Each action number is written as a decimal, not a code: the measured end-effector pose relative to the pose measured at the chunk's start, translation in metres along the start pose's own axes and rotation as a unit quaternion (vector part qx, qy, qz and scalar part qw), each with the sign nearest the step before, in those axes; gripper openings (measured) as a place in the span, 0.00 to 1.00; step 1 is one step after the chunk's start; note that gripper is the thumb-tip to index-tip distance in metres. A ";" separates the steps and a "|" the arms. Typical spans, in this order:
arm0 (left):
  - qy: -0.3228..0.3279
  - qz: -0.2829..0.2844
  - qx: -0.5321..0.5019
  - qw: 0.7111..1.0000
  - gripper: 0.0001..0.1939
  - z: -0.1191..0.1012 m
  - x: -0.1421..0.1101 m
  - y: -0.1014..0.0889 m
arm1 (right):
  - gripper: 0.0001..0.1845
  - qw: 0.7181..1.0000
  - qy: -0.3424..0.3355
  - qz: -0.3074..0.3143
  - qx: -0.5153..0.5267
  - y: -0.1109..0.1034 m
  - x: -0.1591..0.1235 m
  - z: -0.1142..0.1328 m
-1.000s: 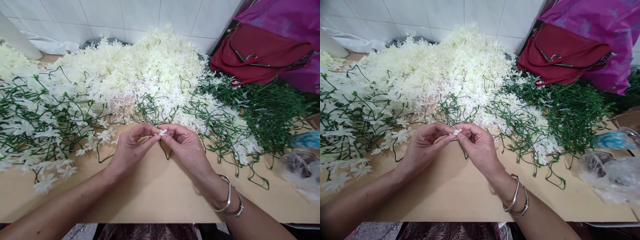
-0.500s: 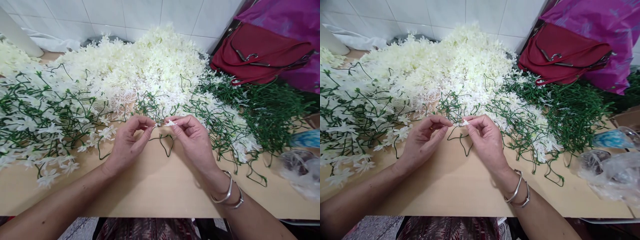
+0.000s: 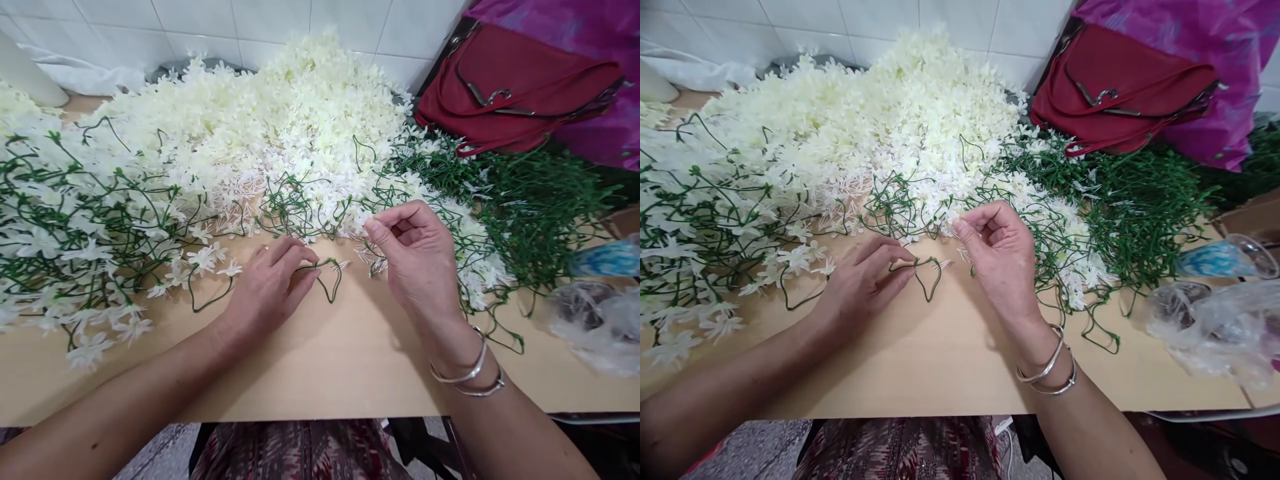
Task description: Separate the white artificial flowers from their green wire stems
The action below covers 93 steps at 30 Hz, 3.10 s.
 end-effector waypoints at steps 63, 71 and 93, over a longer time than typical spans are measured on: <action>-0.141 0.008 -0.241 0.960 0.05 0.018 0.000 0.001 | 0.15 0.928 0.197 0.297 0.107 0.050 -0.025 -0.017; -0.176 0.024 -0.276 0.945 0.05 0.021 0.001 0.004 | 0.16 0.927 0.188 0.300 0.120 0.053 -0.024 -0.018; -0.184 0.063 -0.289 0.937 0.06 0.020 0.001 0.007 | 0.14 0.942 0.192 0.265 0.076 0.046 -0.024 -0.021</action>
Point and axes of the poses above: each hand's wrist, its own x-axis towards the middle knuckle, its own y-axis out of the palm, z = x × y, the point moved 6 cm from there along x, towards the middle knuckle, and after that the axes turned 4 degrees about -y, right-handed, at the moved point
